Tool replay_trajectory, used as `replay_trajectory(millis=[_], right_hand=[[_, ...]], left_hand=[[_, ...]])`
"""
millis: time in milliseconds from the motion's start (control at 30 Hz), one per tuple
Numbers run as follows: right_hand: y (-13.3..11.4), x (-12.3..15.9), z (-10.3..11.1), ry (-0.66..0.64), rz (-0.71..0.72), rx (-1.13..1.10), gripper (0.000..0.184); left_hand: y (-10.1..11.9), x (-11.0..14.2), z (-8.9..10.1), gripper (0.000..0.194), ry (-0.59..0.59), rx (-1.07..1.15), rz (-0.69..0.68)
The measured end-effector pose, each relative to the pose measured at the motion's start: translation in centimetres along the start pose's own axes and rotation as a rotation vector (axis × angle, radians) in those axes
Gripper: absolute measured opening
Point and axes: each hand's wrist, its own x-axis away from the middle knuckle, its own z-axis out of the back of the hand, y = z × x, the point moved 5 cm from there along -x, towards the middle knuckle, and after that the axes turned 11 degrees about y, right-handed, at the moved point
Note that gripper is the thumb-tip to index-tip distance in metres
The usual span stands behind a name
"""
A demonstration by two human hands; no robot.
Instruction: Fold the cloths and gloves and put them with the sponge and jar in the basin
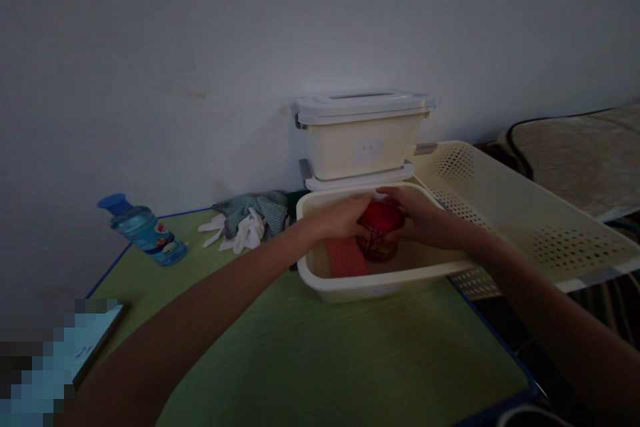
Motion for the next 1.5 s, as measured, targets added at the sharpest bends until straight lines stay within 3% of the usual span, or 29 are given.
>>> replay_trajectory(millis=[267,500,733,833,933,1067,1167,1500], right_hand=[[-0.6,0.1,0.2,0.064,0.049,0.011,0.056],[-0.4,0.2,-0.3,0.01,0.06,0.049,0.074],[-0.9,0.3,0.0,0.004,0.049,0.069,0.082],[-1.2,0.2,0.4,0.039,0.032,-0.016,0.072],[-1.0,-0.1,0.9,0.11,-0.024,-0.104,0.049],[-0.6,-0.3,1.3,0.166,-0.127,0.021,0.016],[-0.7,-0.3,1.1,0.108,-0.13,0.118,0.014],[-0.4,-0.4,0.1,0.021,-0.01,0.239,0.014]], left_hand=[[0.1,0.5,-0.4,0.072,0.011,-0.052,-0.074],[0.8,0.6,-0.7,0.054,-0.157,-0.27,-0.032],[1.3,0.5,-0.5,0.052,-0.159,-0.237,-0.055],[1.2,0.5,-0.5,0.053,-0.142,-0.212,-0.075],[0.7,0.4,-0.4,0.05,-0.138,-0.187,-0.056],[0.1,0.4,-0.3,0.026,-0.155,-0.133,-0.011],[0.1,0.4,-0.1,0.015,-0.155,-0.117,-0.006],[-0.4,0.5,-0.5,0.021,-0.177,-0.159,0.008]])
